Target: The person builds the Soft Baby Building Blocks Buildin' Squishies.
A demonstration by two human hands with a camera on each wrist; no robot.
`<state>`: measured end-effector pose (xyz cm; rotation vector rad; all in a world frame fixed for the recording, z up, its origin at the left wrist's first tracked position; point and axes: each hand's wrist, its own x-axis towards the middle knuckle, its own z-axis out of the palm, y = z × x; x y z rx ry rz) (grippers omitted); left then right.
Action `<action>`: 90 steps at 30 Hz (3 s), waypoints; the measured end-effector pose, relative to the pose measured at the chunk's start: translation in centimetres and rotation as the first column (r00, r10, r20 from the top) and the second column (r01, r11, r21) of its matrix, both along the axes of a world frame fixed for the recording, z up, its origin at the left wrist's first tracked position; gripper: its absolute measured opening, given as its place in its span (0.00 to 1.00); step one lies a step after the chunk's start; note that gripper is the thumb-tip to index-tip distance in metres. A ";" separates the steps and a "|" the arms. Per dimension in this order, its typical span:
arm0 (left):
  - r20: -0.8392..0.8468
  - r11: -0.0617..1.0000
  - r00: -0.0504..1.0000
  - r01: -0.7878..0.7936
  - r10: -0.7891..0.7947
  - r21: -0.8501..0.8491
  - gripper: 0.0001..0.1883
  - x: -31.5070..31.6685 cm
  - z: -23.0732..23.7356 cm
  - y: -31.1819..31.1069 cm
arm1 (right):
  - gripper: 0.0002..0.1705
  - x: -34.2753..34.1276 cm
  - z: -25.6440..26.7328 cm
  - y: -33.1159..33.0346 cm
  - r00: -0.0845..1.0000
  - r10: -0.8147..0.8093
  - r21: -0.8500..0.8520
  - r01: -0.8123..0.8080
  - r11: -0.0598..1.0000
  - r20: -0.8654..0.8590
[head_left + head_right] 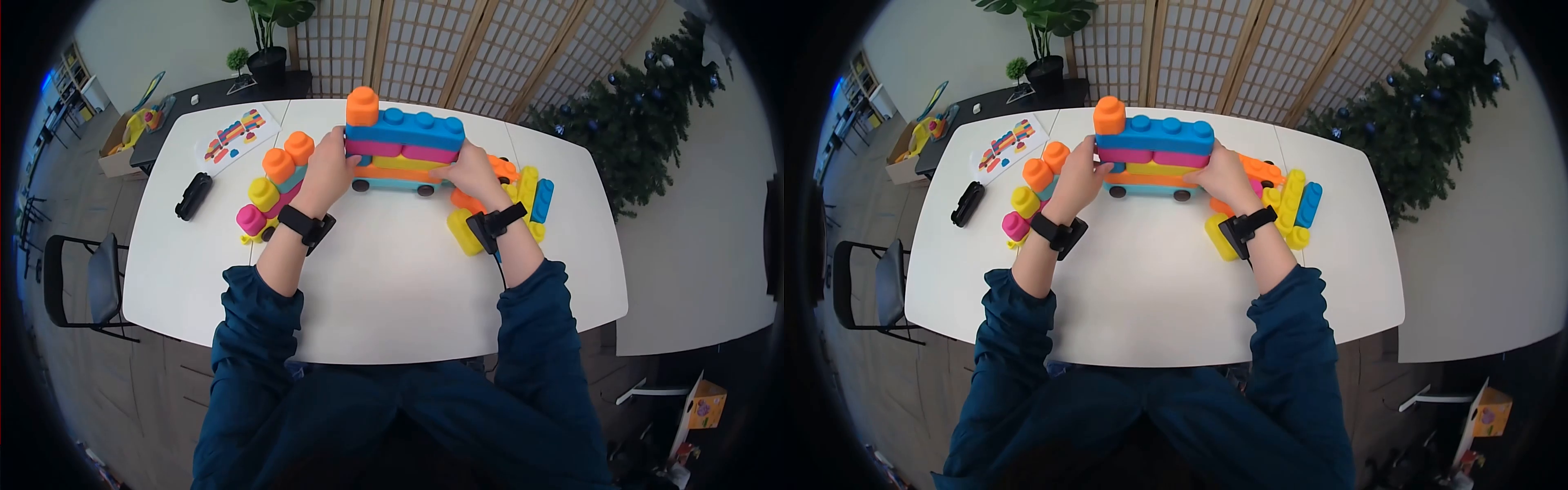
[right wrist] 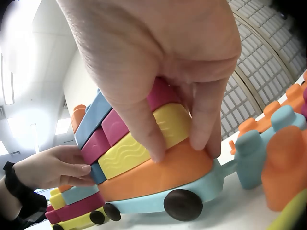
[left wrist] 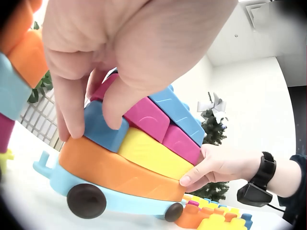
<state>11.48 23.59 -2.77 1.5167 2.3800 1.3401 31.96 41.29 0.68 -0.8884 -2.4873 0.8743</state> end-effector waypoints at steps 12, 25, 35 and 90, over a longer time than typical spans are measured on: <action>-0.040 1.000 0.999 -0.009 0.009 -0.006 0.22 -0.9 -1.3 -0.1 | 0.41 -1.8 -2.3 1.6 0.999 0.029 0.062 -0.032 0.998 0.037; -0.380 0.928 0.851 -0.366 0.364 0.069 0.24 -3.3 -0.3 -7.1 | 0.39 -1.8 -2.2 1.6 0.997 0.000 0.028 -0.003 1.000 0.075; -0.227 0.980 0.954 -0.180 0.195 0.086 0.23 -2.8 0.4 -6.8 | 0.40 -1.9 -1.3 0.6 0.995 -0.021 0.031 0.018 0.999 0.095; 0.094 0.921 0.954 0.299 -0.284 -0.249 0.45 7.1 -0.4 -13.4 | 0.28 7.0 -4.3 -10.5 0.918 0.327 0.366 -0.390 0.845 0.223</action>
